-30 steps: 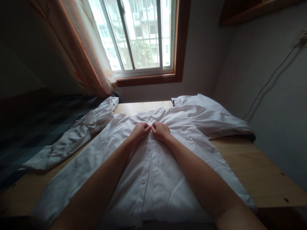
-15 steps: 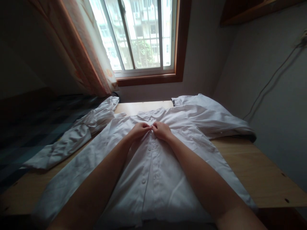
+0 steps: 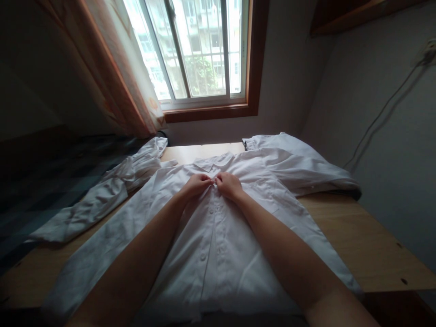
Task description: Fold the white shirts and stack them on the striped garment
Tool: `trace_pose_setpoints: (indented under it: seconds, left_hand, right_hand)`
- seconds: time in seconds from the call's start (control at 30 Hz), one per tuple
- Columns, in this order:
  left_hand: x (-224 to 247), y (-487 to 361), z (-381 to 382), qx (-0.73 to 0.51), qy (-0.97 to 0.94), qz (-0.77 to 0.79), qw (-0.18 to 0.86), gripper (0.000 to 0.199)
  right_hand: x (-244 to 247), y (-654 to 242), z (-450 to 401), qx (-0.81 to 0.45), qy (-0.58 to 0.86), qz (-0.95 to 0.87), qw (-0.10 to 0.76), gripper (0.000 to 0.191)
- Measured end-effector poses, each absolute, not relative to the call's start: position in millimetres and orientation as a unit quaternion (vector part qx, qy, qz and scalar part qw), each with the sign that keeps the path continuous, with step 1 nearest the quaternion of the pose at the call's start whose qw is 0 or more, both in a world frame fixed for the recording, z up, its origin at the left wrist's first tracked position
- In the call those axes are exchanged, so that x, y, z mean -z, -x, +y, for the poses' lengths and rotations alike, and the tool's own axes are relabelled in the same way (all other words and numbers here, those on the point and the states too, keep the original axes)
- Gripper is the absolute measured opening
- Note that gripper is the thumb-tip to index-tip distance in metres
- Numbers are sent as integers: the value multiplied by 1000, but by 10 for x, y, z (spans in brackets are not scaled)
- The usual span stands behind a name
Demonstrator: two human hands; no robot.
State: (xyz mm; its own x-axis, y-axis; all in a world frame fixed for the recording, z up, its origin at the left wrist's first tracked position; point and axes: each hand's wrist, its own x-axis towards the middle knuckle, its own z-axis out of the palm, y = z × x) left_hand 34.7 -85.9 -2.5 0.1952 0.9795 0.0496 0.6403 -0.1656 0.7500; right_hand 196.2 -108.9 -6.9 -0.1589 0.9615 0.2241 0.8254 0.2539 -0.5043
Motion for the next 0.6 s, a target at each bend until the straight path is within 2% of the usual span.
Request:
trace_pose_setpoints:
  seconds: [0.27,0.6]
  left_hand:
    - [-6,-351,-873,-278,-715,560,313,21]
    - [-35,-353,-892,-278,-706,560,331,17]
  right_hand:
    - [75,-1951,-1104,-102,610,-747,243,26]
    - [112,-2032,-1098,-122,573,-760,282,17]
